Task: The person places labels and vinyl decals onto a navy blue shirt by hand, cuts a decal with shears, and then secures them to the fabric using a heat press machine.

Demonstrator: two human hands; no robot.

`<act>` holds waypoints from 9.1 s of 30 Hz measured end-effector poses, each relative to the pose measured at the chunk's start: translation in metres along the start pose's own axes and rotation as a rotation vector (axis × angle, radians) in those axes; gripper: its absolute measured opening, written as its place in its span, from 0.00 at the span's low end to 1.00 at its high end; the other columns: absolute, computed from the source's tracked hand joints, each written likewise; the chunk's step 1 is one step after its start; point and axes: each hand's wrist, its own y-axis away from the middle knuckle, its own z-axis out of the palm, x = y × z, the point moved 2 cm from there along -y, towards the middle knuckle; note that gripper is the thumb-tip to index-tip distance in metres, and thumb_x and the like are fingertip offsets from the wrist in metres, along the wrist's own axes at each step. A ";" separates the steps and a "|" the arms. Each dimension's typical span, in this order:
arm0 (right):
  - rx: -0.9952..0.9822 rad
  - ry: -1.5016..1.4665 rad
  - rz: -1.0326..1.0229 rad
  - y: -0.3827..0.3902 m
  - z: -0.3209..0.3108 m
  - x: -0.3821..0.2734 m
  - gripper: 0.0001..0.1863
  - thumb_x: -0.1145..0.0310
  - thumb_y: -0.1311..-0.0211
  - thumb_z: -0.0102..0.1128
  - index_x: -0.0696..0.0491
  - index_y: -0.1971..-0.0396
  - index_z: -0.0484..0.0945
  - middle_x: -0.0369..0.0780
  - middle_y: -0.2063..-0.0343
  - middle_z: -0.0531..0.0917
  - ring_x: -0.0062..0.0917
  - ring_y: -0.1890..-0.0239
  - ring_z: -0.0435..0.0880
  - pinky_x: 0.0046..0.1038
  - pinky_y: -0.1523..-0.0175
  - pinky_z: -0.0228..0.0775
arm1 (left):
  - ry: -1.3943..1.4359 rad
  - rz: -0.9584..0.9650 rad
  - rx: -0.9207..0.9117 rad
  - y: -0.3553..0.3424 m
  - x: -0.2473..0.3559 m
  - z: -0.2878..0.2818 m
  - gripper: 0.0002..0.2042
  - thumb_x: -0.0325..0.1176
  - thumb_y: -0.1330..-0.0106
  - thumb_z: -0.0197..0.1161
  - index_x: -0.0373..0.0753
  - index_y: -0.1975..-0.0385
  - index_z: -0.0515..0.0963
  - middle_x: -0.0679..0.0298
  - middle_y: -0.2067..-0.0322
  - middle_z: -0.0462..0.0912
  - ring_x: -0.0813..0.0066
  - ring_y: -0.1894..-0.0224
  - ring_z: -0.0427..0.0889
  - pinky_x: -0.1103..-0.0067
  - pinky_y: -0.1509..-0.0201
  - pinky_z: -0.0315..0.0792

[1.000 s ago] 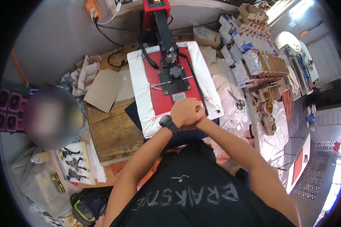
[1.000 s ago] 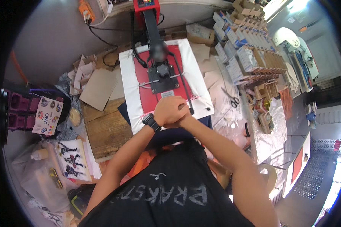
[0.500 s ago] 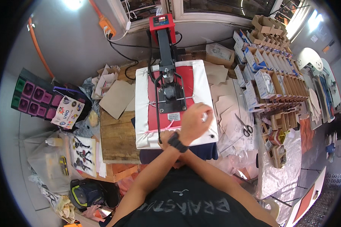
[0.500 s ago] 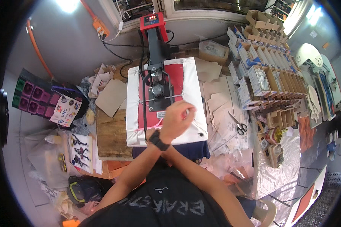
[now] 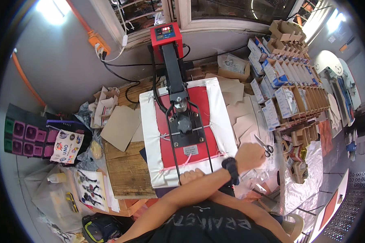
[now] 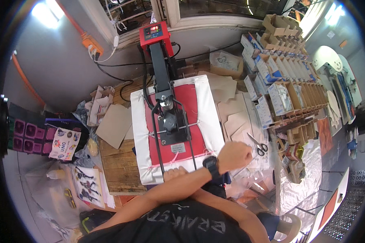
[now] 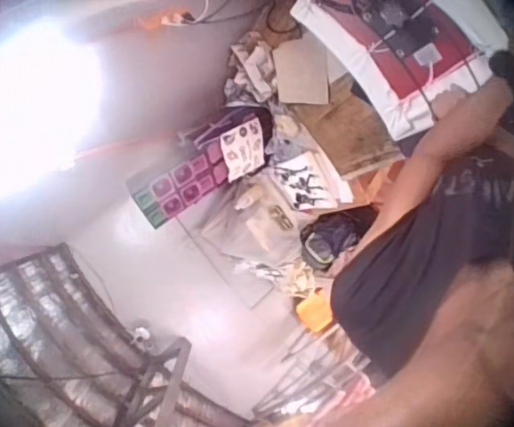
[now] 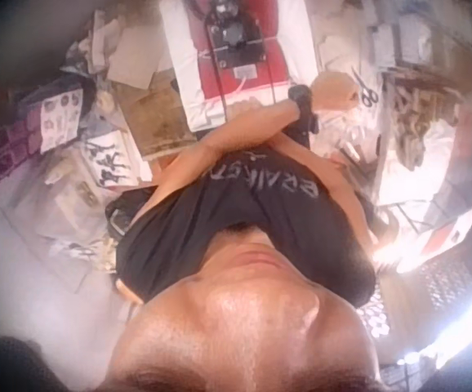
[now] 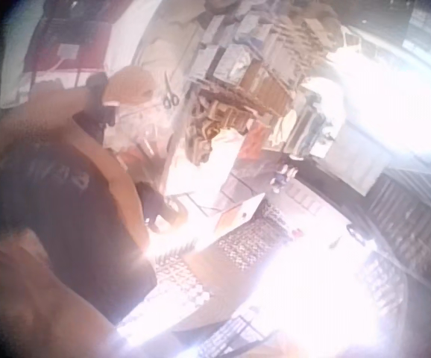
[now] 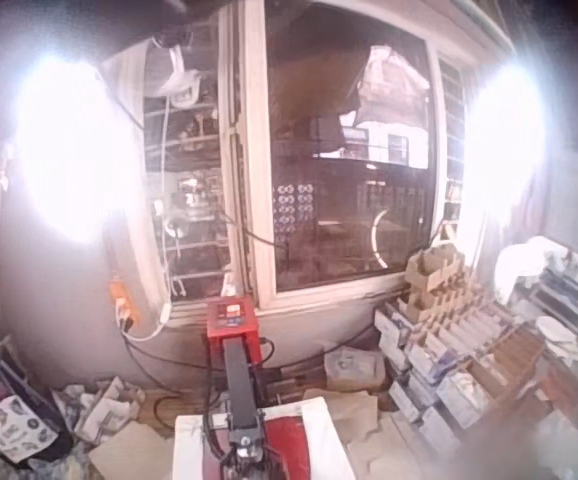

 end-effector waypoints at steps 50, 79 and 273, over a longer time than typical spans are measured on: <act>0.001 -0.284 0.145 -0.003 -0.017 0.000 0.17 0.54 0.57 0.67 0.55 0.79 0.79 0.43 0.80 0.83 0.37 0.73 0.87 0.39 0.70 0.76 | -0.337 0.149 -0.895 0.000 -0.036 0.108 0.14 0.46 0.42 0.66 0.43 0.69 0.86 0.53 0.66 0.87 0.52 0.61 0.86 0.62 0.57 0.79; -0.033 -0.322 0.166 0.000 -0.009 0.000 0.14 0.55 0.51 0.63 0.52 0.78 0.80 0.43 0.76 0.84 0.37 0.72 0.86 0.41 0.68 0.74 | -0.299 0.136 -0.898 0.001 -0.035 0.110 0.14 0.45 0.42 0.63 0.41 0.67 0.86 0.52 0.66 0.87 0.52 0.59 0.86 0.62 0.55 0.79; -0.084 -0.974 0.374 0.080 0.012 -0.046 0.15 0.70 0.35 0.65 0.60 0.51 0.78 0.47 0.59 0.87 0.29 0.57 0.87 0.30 0.51 0.78 | 0.260 -0.391 0.409 0.403 -0.096 -0.067 0.13 0.32 0.35 0.70 0.34 0.55 0.78 0.67 0.66 0.78 0.77 0.65 0.77 0.80 0.60 0.72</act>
